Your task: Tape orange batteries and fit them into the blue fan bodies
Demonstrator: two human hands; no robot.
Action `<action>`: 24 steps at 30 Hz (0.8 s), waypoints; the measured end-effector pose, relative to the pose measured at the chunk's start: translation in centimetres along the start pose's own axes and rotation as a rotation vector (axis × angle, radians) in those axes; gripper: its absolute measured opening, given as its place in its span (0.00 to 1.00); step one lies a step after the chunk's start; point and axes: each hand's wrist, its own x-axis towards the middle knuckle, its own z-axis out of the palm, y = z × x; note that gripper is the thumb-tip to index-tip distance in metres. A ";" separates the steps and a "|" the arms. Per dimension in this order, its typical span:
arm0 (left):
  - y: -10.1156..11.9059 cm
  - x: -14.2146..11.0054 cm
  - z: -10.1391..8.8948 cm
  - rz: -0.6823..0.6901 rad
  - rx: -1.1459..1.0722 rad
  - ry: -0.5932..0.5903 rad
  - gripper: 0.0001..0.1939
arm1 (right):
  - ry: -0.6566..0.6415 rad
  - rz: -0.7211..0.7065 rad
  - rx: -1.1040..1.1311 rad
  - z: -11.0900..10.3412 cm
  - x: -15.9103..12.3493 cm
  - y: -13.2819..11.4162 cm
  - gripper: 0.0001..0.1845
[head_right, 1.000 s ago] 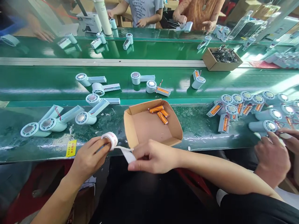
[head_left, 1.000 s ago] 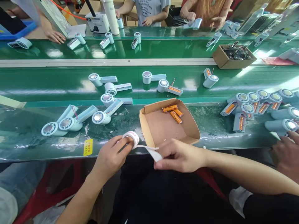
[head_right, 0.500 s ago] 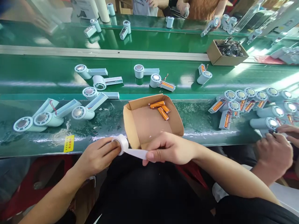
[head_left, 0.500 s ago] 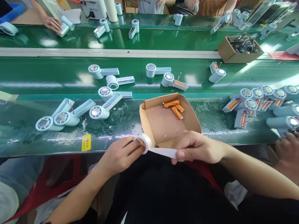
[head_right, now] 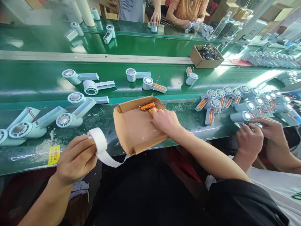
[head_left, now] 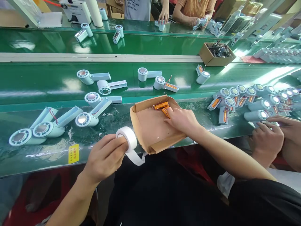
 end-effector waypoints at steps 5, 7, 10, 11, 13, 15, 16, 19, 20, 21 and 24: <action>0.5 1.4 1.7 0.014 -0.056 -0.064 0.15 | -0.033 -0.030 0.186 1.1 0.8 0.9 0.17; 0.6 1.8 2.2 0.041 -0.068 -0.126 0.14 | -0.037 -0.094 0.443 1.3 0.3 1.8 0.20; 0.6 2.2 2.5 0.112 -0.064 -0.229 0.14 | 0.008 -0.188 0.884 1.2 -1.3 2.5 0.26; 0.6 2.3 2.5 0.141 -0.062 -0.254 0.13 | 0.038 -0.226 0.999 1.1 -2.0 2.6 0.26; 0.6 2.7 2.5 0.190 -0.053 -0.301 0.12 | 0.090 -0.310 1.145 0.6 -3.3 2.3 0.23; 0.6 3.0 2.4 0.237 -0.039 -0.338 0.11 | 0.123 -0.377 1.199 0.1 -4.4 1.8 0.20; 0.6 3.3 2.4 0.259 -0.026 -0.352 0.11 | 0.134 -0.403 1.207 -0.2 -4.9 1.6 0.19; 0.5 3.8 2.4 0.315 0.015 -0.354 0.11 | 0.173 -0.450 1.216 -0.7 -5.6 1.6 0.16; 0.5 3.9 2.4 0.328 0.028 -0.354 0.10 | 0.190 -0.456 1.217 -0.9 -5.7 1.8 0.15; 0.5 4.0 2.4 0.342 0.034 -0.355 0.10 | 0.202 -0.458 1.212 -0.9 -5.8 1.9 0.15; 0.4 4.3 2.5 0.402 0.019 -0.389 0.08 | 0.163 -0.467 1.159 -1.1 -5.9 2.3 0.16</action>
